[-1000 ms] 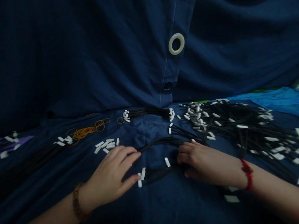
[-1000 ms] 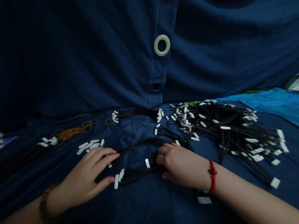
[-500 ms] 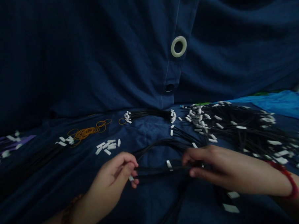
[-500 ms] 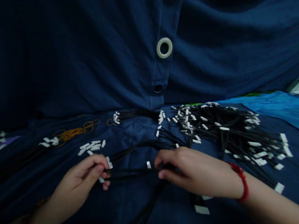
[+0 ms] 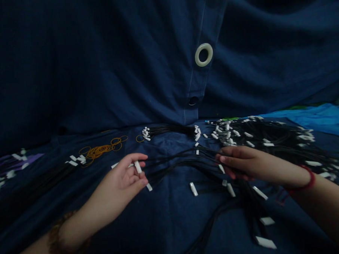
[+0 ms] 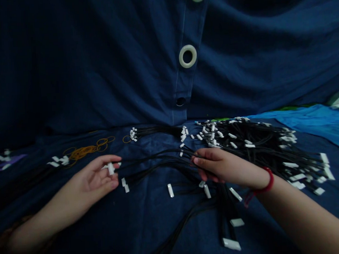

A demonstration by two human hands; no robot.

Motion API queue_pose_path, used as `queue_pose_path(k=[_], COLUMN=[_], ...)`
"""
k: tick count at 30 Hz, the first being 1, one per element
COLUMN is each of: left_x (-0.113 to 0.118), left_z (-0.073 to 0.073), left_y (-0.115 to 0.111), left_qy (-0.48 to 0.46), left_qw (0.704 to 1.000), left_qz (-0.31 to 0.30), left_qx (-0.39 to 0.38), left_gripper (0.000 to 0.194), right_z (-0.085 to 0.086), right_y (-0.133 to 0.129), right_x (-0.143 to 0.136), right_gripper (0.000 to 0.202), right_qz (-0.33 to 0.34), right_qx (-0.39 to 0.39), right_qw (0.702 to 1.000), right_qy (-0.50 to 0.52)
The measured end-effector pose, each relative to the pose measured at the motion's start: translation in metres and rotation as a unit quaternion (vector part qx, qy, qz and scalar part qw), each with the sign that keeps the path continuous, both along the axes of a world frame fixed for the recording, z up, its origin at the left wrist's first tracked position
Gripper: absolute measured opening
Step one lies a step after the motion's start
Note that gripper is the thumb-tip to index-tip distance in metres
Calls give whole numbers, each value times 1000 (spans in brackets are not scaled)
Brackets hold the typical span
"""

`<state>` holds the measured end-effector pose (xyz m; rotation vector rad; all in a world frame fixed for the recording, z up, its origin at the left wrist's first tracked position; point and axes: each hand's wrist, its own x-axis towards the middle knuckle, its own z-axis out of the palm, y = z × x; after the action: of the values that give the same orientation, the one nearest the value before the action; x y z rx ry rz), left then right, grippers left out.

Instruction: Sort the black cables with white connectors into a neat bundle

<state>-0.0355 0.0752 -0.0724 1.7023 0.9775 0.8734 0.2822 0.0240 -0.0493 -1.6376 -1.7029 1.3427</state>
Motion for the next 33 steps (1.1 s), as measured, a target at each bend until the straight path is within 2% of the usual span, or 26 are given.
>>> queue_pose_path(k=[2,4,7,10,13,16,19,22,27,33], left_x=[-3,-7,-10,-11,-10,-9,-8,-3,10,11], left_z=[-10,-18,-24,-28,-32,-35,-39,-39,-34,-33], left_y=[6,11,14,15,14,13,13,12,5,-1], left_qy=[126,236,314,340,362,390,399,411,462,471], left_qw=[982,937,893,873,859,848,844,834,801,791], left_qz=[-12,-15,-28,-15,-20,-44,-41,-48,-90,-81], left_qx=[143,256,321,350,360,356,356,364,370,384], left_gripper=[28,25,24,24,26,30,40,46,29,22], right_z=[-5,-10,-19,-30,-41,-48,-50,-49,-48,-34], right_y=[4,8,14,18,18,16,14,14,13,3], right_x=[3,4,4,-1,-6,-8,-10,-14,-21,-25], right_gripper=[38,38,35,27,25,27,38,46,26,16], right_qz=[4,27,48,38,30,47,55,58,99,101], right_qx=[-35,-20,54,128,203,245,270,281,261,252], right_qw=[999,999,993,979,950,923,899,880,870,856], right_qy=[2,-23,-93,-157,-236,-295,-339,-378,-406,-440])
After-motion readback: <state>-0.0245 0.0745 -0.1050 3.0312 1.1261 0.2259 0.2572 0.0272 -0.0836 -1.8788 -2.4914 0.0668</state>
